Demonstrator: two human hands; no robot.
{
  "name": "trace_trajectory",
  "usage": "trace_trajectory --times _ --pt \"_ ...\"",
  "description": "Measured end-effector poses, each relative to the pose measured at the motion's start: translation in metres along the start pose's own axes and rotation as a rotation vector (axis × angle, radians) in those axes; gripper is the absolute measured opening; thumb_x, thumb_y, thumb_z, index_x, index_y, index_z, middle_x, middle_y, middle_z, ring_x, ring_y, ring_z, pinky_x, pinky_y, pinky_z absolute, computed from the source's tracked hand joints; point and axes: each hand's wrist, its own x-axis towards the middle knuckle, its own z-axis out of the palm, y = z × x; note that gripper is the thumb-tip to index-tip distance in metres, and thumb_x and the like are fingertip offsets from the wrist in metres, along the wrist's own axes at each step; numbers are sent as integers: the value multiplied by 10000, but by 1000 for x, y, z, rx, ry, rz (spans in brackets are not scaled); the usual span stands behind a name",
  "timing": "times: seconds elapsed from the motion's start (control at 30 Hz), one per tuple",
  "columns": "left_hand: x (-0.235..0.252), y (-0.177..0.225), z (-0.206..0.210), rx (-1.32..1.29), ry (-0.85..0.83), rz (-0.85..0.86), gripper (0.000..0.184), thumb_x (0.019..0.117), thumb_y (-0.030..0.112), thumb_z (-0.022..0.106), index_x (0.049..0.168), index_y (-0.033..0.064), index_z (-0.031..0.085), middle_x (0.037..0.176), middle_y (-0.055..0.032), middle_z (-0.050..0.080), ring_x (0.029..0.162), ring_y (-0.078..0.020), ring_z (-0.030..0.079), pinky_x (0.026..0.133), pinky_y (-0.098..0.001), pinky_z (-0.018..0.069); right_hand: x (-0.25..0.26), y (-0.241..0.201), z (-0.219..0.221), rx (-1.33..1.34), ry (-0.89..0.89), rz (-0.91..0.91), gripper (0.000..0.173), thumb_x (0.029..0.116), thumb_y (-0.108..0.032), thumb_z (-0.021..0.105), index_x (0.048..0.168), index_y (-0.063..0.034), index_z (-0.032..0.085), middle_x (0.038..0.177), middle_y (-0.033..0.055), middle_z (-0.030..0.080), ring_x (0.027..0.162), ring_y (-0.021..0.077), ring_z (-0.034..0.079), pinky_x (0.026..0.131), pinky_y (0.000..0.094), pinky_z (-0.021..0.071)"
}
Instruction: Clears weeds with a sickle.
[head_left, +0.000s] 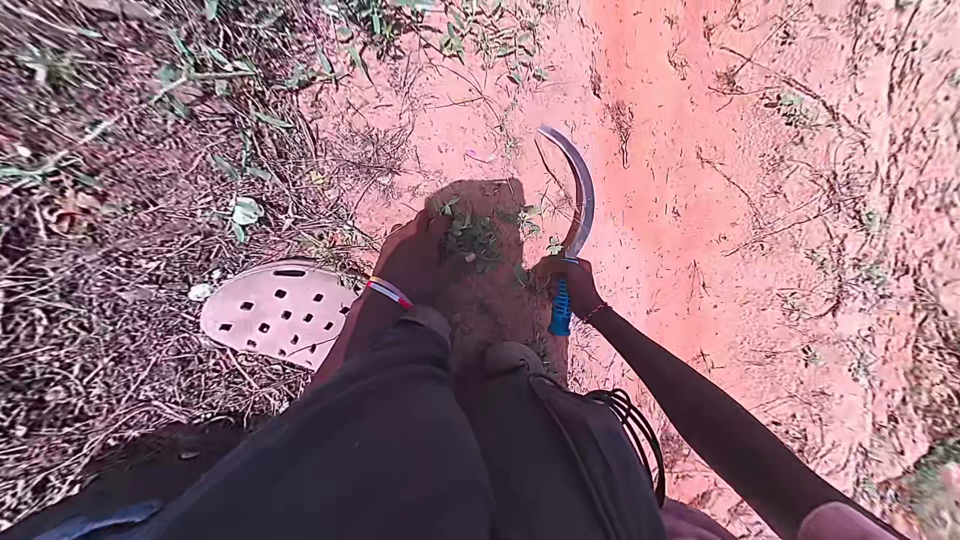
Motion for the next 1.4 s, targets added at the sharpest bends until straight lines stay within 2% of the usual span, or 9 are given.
trace_trajectory --times 0.17,0.3,0.4,0.5,0.8,0.9,1.03,1.2,1.4 --pt "17 15 -3 363 -295 24 653 963 506 681 1534 244 503 1483 -289 482 1306 -506 506 1071 -679 363 -51 37 -11 -155 4 19 78 893 14 545 836 -23 508 517 2 505 387 120 508 404 295 493" --pt "16 10 7 452 -156 225 441 944 303 743 1355 161 671 1298 -292 625 1141 -492 628 1014 -667 417 -63 38 -25 -133 7 15 67 859 28 541 887 -21 504 530 -7 498 395 104 500 402 272 474" --pt "9 0 10 401 -91 215 374 896 115 770 1266 129 711 1275 -281 637 1187 -481 609 1096 -664 361 -37 13 -15 12 77 -26 100 876 22 511 812 -55 505 510 -6 500 399 104 502 413 269 476" --pt "7 0 6 386 -140 162 349 926 121 727 1274 121 705 1301 -259 629 1231 -454 586 1126 -636 325 -19 -9 0 152 61 54 234 1002 -24 462 778 -73 510 517 -11 488 413 96 491 427 254 474" --pt "4 1 5 140 -29 72 334 923 64 682 1254 22 707 1307 -296 619 1247 -496 576 999 -672 454 -126 90 -25 -180 -65 12 107 811 43 577 816 -62 563 587 -81 519 502 -9 497 505 195 452" --pt "5 -1 4 103 -14 72 353 925 206 721 1233 33 721 1243 -287 649 1165 -479 601 1017 -662 375 -125 94 -32 -144 -49 50 148 774 51 564 797 -94 545 557 -91 507 469 -7 485 473 194 439" --pt "3 1 3 197 -116 75 633 923 574 684 1388 145 657 1411 -230 591 1265 -451 545 1061 -672 329 -97 85 -37 -175 -110 102 139 806 44 571 855 -74 514 542 -50 481 415 52 461 419 223 423" --pt "3 5 10 200 4 106 321 955 136 678 1265 62 721 1315 -293 627 1188 -493 599 997 -675 375 -97 71 -38 -274 -114 117 160 811 60 568 856 -75 496 540 -48 472 401 58 460 412 231 434" --pt "-2 -1 19 274 96 217 249 949 138 704 1178 51 748 1257 -295 654 1110 -514 646 904 -689 474 -152 51 -49 -466 -185 141 120 879 42 604 815 -54 572 652 -79 528 591 -55 492 606 140 447"
